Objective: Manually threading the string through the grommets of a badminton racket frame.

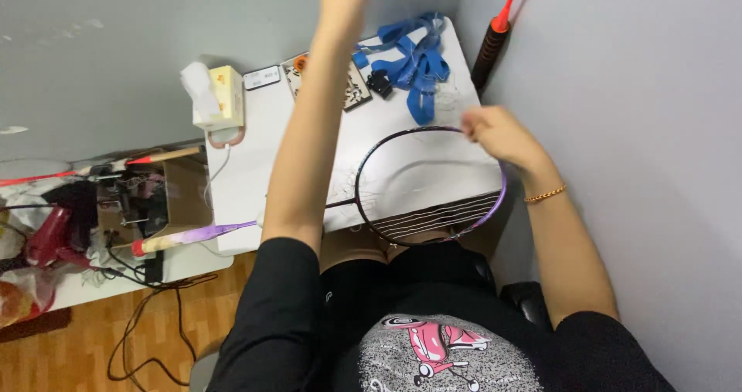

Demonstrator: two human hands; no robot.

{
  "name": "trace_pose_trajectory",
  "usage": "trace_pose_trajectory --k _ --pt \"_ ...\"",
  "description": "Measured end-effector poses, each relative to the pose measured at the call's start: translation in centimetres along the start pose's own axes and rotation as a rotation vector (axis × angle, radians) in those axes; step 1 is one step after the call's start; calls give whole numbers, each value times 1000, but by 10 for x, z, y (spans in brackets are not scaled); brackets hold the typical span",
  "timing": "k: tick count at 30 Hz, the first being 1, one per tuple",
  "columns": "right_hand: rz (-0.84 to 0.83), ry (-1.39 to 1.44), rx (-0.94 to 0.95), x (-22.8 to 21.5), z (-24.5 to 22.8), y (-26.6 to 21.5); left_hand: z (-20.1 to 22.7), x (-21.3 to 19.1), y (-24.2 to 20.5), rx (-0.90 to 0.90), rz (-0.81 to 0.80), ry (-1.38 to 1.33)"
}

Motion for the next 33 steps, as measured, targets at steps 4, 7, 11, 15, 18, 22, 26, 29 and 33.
trace_pose_trajectory --k 4,7,11,15,18,22,26,29,33 --pt "395 -20 -159 -61 -51 12 4 64 -108 -259 -205 152" --pt "659 354 -320 -113 -94 11 1 122 -186 -114 -531 268" --pt "868 476 -571 -144 -110 21 24 194 -209 245 -880 540" --pt "1039 -482 -558 -126 -151 -19 -6 186 -132 -35 -830 267" --pt "827 -540 -437 -98 -167 -38 -8 139 -55 232 -501 -266" --pt "181 -156 -1 -30 -83 -25 -31 94 -44 -48 -210 178" --pt "396 -85 -242 -37 -37 11 -47 73 -47 -153 -245 -19" --pt "786 -192 -332 -105 -88 26 64 93 -110 900 -206 574" --pt "671 -226 -248 -117 -111 34 32 166 -189 -287 -990 83"
Point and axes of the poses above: each hand's wrist, its own y-axis towards the middle knuckle, its own x-axis out of the palm, z = x × y, the point moved 7 cm from there along y, towards the middle knuckle, and after that the axes turned 2 degrees about -z, right-handed, at the moved point
